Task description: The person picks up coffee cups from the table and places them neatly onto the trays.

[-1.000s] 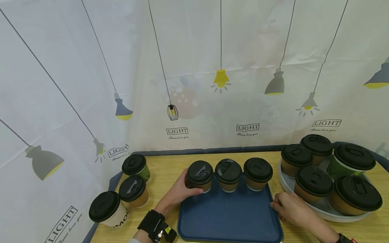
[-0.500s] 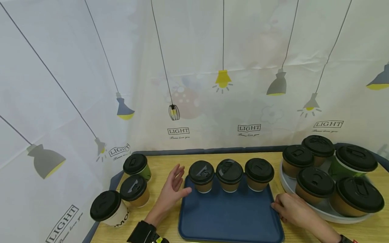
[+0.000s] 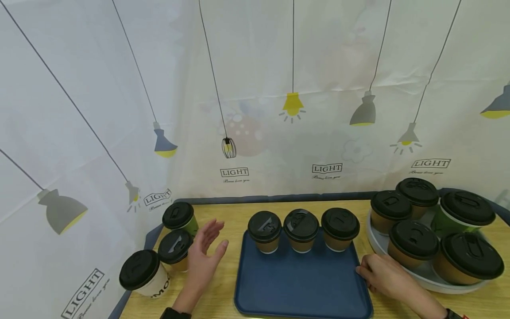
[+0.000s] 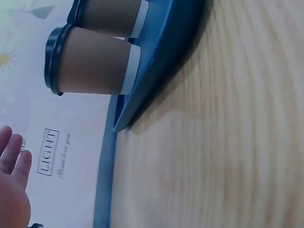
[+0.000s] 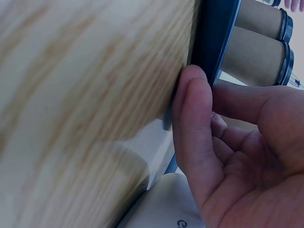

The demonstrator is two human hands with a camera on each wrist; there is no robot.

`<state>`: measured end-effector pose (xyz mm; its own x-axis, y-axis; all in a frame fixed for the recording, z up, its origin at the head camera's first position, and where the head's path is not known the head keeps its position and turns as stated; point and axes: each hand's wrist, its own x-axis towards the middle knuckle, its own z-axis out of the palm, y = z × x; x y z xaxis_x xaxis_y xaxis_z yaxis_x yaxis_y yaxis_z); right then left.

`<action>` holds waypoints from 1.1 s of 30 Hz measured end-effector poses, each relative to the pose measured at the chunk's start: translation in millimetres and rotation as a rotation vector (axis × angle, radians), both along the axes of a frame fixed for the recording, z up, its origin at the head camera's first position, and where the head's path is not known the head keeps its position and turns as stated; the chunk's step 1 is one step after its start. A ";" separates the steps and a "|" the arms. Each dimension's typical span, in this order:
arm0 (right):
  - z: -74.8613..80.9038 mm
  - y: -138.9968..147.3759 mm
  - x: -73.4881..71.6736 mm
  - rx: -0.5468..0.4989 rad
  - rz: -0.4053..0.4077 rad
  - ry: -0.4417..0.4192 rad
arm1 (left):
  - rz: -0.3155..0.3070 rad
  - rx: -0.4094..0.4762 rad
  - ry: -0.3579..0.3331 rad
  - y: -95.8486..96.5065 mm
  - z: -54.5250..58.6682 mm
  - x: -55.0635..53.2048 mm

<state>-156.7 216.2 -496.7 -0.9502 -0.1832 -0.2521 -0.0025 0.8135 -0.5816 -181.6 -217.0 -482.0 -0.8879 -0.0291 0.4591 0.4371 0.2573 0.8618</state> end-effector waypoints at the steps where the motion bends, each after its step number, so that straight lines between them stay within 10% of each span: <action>1: -0.2 0.1 0.0 0.001 0.000 0.002 | 0.034 -0.018 0.041 -0.8 1.0 2.3; 18: -0.3 0.8 1.9 -0.004 0.002 0.023 | 0.397 -0.194 0.472 -43.6 3.9 29.3; 33: 0.0 -0.9 2.7 -0.006 0.001 0.040 | 0.871 -0.128 0.445 -83.2 8.4 49.0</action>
<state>-154.0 215.3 -496.7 -0.9594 -0.1852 -0.2126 -0.0267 0.8102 -0.5855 -132.6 -300.2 -473.6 -0.3247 -0.5177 0.7916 0.3282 0.7232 0.6076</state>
